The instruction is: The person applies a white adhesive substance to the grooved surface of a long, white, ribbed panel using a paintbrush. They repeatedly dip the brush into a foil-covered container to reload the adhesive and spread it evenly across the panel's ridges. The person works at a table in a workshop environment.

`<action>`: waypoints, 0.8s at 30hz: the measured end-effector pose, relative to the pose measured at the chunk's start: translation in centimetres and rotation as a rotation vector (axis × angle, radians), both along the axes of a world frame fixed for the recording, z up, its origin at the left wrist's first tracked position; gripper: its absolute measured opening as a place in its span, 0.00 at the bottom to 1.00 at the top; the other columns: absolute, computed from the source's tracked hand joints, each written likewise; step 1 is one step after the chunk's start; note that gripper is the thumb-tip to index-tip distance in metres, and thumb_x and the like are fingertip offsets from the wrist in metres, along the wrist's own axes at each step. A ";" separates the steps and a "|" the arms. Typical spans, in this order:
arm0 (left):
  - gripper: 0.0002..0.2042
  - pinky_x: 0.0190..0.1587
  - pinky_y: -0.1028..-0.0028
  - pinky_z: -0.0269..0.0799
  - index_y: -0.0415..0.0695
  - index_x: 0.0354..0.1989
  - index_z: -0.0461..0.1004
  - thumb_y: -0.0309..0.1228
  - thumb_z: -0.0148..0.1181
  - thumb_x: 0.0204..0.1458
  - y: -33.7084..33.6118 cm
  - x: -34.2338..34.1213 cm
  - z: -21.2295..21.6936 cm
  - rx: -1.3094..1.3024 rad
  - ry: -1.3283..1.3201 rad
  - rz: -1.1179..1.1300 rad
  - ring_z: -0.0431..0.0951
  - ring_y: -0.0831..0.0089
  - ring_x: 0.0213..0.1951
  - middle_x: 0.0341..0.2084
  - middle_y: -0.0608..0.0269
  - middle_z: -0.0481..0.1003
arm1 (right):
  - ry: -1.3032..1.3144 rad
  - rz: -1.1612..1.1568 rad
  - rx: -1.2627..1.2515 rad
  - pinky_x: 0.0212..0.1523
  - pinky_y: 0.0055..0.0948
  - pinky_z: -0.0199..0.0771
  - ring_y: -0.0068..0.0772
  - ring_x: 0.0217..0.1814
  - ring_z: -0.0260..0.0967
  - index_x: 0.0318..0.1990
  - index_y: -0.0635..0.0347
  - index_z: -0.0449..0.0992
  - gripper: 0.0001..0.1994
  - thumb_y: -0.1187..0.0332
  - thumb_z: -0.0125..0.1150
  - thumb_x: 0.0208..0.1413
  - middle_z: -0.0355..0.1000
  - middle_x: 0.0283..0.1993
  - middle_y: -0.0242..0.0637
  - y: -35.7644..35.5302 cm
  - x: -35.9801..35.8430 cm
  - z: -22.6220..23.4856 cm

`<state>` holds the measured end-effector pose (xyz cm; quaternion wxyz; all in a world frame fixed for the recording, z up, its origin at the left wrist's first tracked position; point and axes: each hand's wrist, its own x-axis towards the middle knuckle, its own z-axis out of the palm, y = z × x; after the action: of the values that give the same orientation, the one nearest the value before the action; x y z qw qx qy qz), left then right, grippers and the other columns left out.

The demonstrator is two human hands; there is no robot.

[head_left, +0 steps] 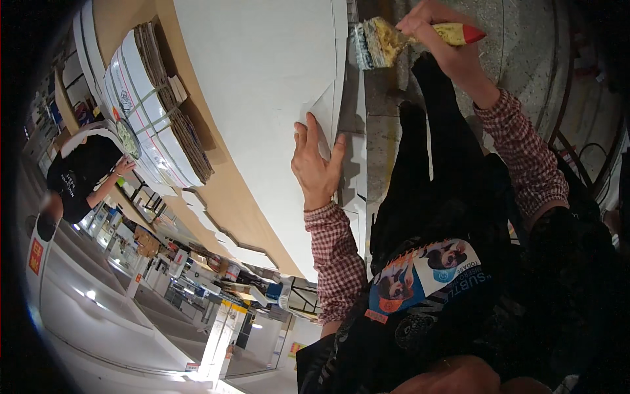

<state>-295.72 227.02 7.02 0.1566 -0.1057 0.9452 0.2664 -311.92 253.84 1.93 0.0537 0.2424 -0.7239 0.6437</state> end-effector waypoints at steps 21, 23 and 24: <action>0.38 0.50 0.50 0.70 0.31 0.62 0.59 0.48 0.59 0.50 1.6 0.8 -1.7 -0.290 0.082 -0.080 0.64 0.26 0.55 0.53 0.20 0.61 | -0.203 0.133 -0.021 0.31 0.23 0.72 0.20 0.31 0.71 0.32 0.62 0.76 0.04 0.74 0.57 0.57 0.73 0.30 0.34 -0.7 8.4 0.2; 0.43 0.53 0.49 0.69 0.34 0.65 0.55 0.50 0.63 0.47 2.7 1.4 -2.7 -0.353 0.084 -0.027 0.58 0.28 0.60 0.57 0.22 0.57 | -0.271 0.080 -0.101 0.30 0.22 0.71 0.19 0.30 0.70 0.31 0.64 0.76 0.06 0.73 0.56 0.59 0.73 0.30 0.33 -0.5 9.2 1.5; 0.45 0.55 0.49 0.66 0.35 0.66 0.53 0.51 0.64 0.45 3.3 1.8 -3.3 -0.392 0.115 0.012 0.55 0.28 0.61 0.59 0.22 0.54 | -0.259 0.055 -0.079 0.31 0.22 0.71 0.19 0.30 0.70 0.31 0.64 0.76 0.07 0.73 0.56 0.59 0.73 0.30 0.33 -0.2 9.1 1.8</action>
<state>-293.95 230.35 3.74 0.0773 -0.1247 0.9856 0.0837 -302.80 253.64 3.73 -0.0486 0.1749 -0.6920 0.6987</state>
